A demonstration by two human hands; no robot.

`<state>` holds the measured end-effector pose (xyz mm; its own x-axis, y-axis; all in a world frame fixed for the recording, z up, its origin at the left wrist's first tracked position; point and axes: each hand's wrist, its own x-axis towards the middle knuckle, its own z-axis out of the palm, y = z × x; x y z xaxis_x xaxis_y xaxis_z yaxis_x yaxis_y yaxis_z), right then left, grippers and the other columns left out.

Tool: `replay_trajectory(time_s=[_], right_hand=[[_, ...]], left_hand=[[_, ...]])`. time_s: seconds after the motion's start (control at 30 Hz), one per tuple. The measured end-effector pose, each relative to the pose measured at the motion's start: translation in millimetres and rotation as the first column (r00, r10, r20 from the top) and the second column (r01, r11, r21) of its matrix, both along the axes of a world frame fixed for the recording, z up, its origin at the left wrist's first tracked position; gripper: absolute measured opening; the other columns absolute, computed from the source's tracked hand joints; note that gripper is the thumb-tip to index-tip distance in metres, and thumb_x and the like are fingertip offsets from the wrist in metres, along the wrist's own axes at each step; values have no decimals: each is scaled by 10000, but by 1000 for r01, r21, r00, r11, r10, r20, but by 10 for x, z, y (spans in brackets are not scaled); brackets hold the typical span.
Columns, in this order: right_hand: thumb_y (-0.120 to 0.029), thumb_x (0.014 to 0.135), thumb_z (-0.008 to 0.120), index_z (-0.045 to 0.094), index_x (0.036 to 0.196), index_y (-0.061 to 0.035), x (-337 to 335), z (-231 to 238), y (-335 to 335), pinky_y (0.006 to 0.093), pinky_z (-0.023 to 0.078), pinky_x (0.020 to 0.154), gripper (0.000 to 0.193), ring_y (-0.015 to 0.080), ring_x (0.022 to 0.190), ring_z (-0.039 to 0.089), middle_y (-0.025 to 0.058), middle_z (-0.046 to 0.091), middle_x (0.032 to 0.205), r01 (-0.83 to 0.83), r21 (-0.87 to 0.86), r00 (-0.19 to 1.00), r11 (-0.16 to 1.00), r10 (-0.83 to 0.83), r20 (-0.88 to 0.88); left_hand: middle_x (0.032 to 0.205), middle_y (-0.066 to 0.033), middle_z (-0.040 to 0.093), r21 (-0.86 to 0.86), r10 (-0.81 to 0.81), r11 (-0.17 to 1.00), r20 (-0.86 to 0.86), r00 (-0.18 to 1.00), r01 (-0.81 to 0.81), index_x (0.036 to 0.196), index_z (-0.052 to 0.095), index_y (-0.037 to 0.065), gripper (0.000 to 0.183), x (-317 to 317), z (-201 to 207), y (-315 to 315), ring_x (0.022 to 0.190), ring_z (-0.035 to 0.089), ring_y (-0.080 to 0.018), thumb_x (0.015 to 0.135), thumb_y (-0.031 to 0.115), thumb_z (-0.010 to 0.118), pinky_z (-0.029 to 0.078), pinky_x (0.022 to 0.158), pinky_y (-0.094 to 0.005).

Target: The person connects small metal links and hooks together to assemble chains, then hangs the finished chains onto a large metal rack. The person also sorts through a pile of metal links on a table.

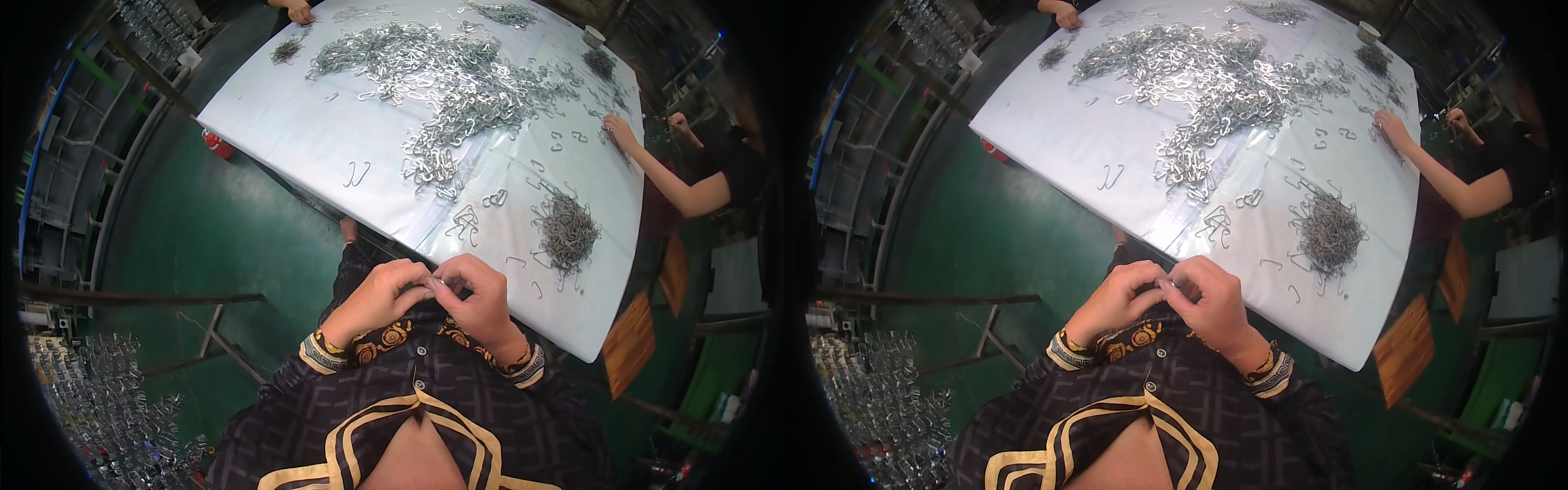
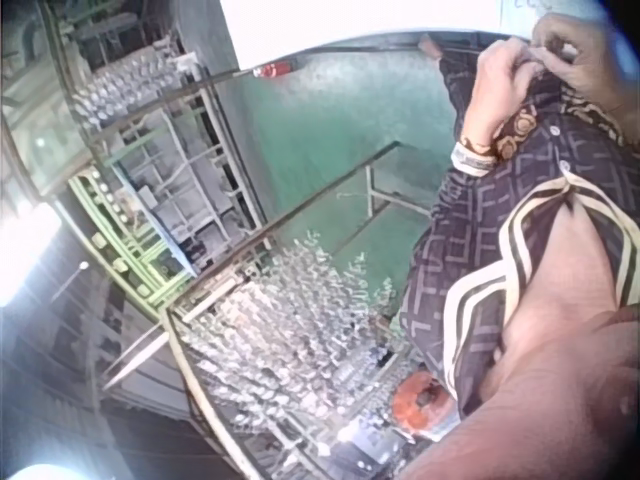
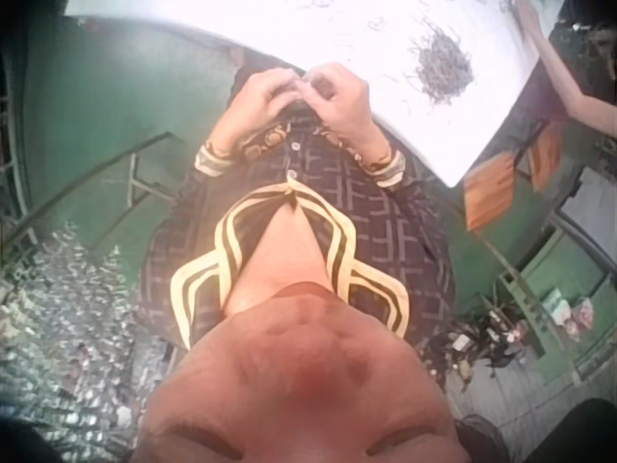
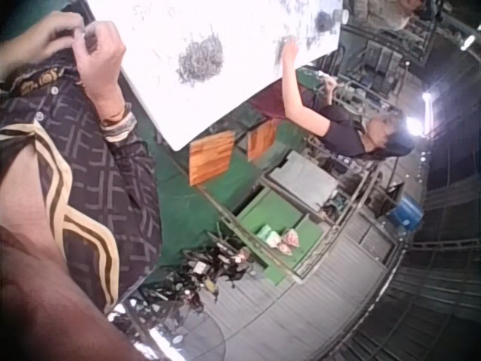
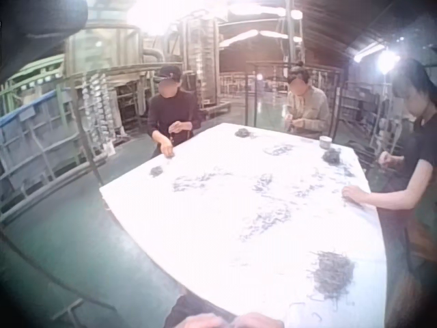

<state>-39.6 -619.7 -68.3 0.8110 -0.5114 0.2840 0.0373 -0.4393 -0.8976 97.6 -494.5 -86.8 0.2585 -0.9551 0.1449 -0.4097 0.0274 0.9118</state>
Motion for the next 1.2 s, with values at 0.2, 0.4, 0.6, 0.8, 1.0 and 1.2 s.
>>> replay_trajectory(time_s=[0.2, 0.4, 0.6, 0.8, 1.0, 1.2], right_hand=[[-17, 807, 714, 611, 848, -14, -76, -151, 89, 261, 474, 493, 111, 127, 525, 605, 59, 621, 705, 38, 14, 999, 999, -38, -6], [-18, 806, 715, 598, 825, -10, -100, -129, 95, 260, 475, 502, 119, 134, 528, 602, 64, 625, 701, 28, 17, 999, 999, -27, -40], [-14, 801, 718, 592, 808, -9, -117, -165, 107, 257, 469, 510, 126, 136, 533, 592, 62, 626, 703, 52, 37, 995, 998, -49, -84], [11, 798, 710, 590, 815, -6, -103, -183, 103, 248, 459, 504, 122, 118, 537, 587, 59, 616, 692, 84, 99, 994, 992, -76, -80], [13, 798, 707, 596, 815, -2, -58, -198, 83, 235, 454, 508, 114, 83, 552, 585, 46, 626, 673, 173, 176, 983, 969, -159, -93], [11, 788, 714, 601, 813, -3, 9, -349, 44, 233, 460, 517, 117, 81, 565, 594, 50, 636, 671, 226, 213, 974, 951, -218, -62]], left_hand=[[940, -97, 715, 131, -71, 987, -154, 986, 92, 982, 705, -3, 164, 292, -114, -182, 875, 665, -156, 826, 47, 715, 522, 777, -291], [827, -90, 660, -91, 141, 989, 376, 916, -115, 870, 713, 31, 91, 355, -576, -890, 784, 643, -281, 796, 69, 677, 524, 710, -352], [796, -70, 563, -160, 68, 985, 705, 706, 64, 670, 613, 43, 52, 259, -761, -1287, 798, 571, -246, 710, 76, 607, 509, 705, -356], [781, -79, 560, -152, 47, 979, 818, 573, 137, 749, 619, 40, 50, 274, -715, -1351, 800, 579, -248, 718, 80, 618, 501, 702, -359], [743, -70, 633, -105, 140, 987, 238, 961, -118, 843, 617, -2, 91, 349, -441, -1082, 644, 599, -193, 811, 74, 654, 462, 591, -317], [719, 32, 563, -29, 64, 997, -337, 939, -78, 893, 621, 6, 107, 245, -12, -503, 648, 433, -37, 874, 107, 653, 381, 588, -214]])
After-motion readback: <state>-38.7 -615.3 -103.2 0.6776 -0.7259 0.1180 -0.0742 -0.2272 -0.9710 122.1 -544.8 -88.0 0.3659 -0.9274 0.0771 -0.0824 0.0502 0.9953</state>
